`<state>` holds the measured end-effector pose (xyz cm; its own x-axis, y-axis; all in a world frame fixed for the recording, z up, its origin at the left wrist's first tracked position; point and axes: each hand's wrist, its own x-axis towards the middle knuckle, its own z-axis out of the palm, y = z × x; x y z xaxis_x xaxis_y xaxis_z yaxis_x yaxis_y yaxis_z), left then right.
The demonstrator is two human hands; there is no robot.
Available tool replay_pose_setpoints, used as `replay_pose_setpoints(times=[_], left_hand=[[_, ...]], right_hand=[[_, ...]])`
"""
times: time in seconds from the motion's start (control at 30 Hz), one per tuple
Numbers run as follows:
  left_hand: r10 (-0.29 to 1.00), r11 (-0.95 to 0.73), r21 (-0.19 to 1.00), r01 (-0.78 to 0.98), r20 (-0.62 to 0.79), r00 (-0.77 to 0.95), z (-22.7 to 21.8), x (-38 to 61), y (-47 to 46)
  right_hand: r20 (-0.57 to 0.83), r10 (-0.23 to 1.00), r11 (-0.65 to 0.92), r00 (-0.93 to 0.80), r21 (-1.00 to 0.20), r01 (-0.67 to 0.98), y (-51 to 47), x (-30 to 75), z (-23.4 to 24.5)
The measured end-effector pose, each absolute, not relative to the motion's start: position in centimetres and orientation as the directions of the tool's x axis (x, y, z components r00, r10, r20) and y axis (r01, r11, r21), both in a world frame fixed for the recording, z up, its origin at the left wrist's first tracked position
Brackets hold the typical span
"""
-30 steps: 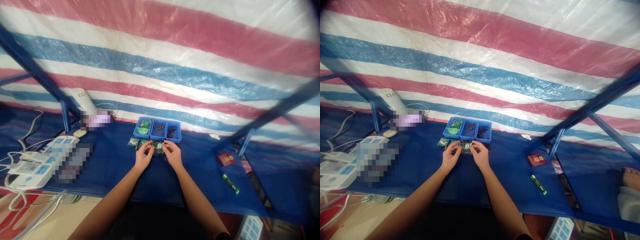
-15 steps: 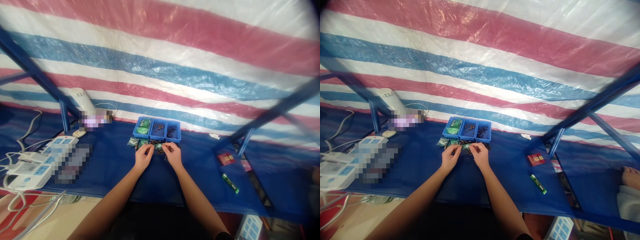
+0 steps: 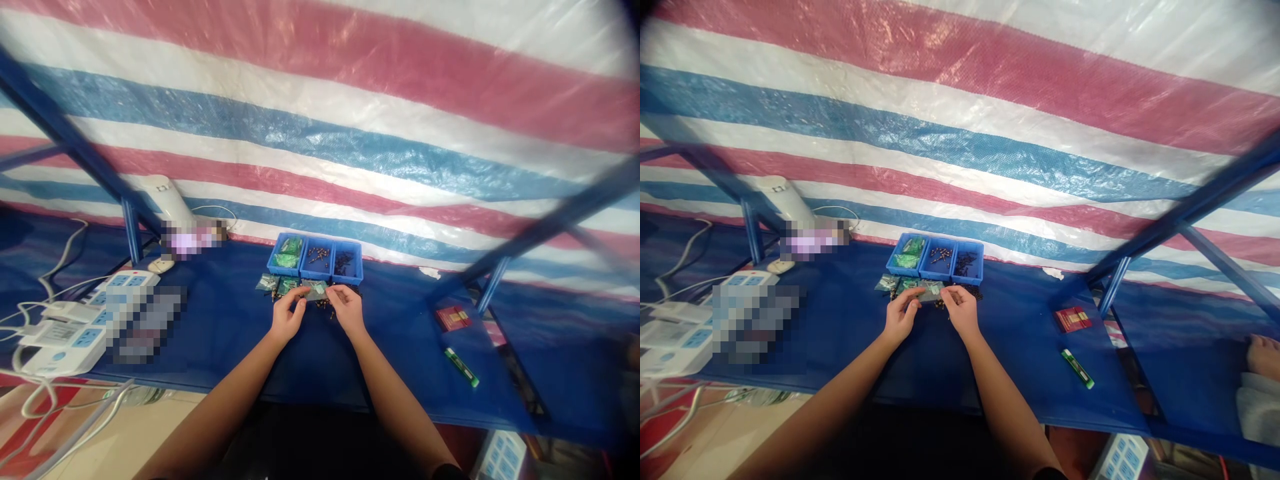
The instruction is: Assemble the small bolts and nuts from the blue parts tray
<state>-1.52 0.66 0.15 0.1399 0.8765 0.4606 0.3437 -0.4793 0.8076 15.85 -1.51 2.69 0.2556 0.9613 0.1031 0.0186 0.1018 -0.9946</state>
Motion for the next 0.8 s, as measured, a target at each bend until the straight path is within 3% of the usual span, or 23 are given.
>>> replay_pose_setpoints(times=[0.3,0.53,0.8], left_hand=[[0.829,-0.522,0.773,0.359,0.56,-0.001,-0.1,-0.93,0.67],[0.931,-0.346,0.894,0.286,0.365,-0.016,-0.07,-0.7,0.51],[0.942,-0.328,0.912,0.246,0.334,0.021,0.6,-0.58,0.5]], right_hand=[[0.171,0.942,0.147,0.287,-0.984,0.105,-1.47,15.7,2.46],[0.16,0.953,0.143,0.259,-0.986,0.084,-1.41,15.84,2.51],[0.14,0.95,0.123,0.279,-0.989,0.078,-1.38,15.84,2.36]])
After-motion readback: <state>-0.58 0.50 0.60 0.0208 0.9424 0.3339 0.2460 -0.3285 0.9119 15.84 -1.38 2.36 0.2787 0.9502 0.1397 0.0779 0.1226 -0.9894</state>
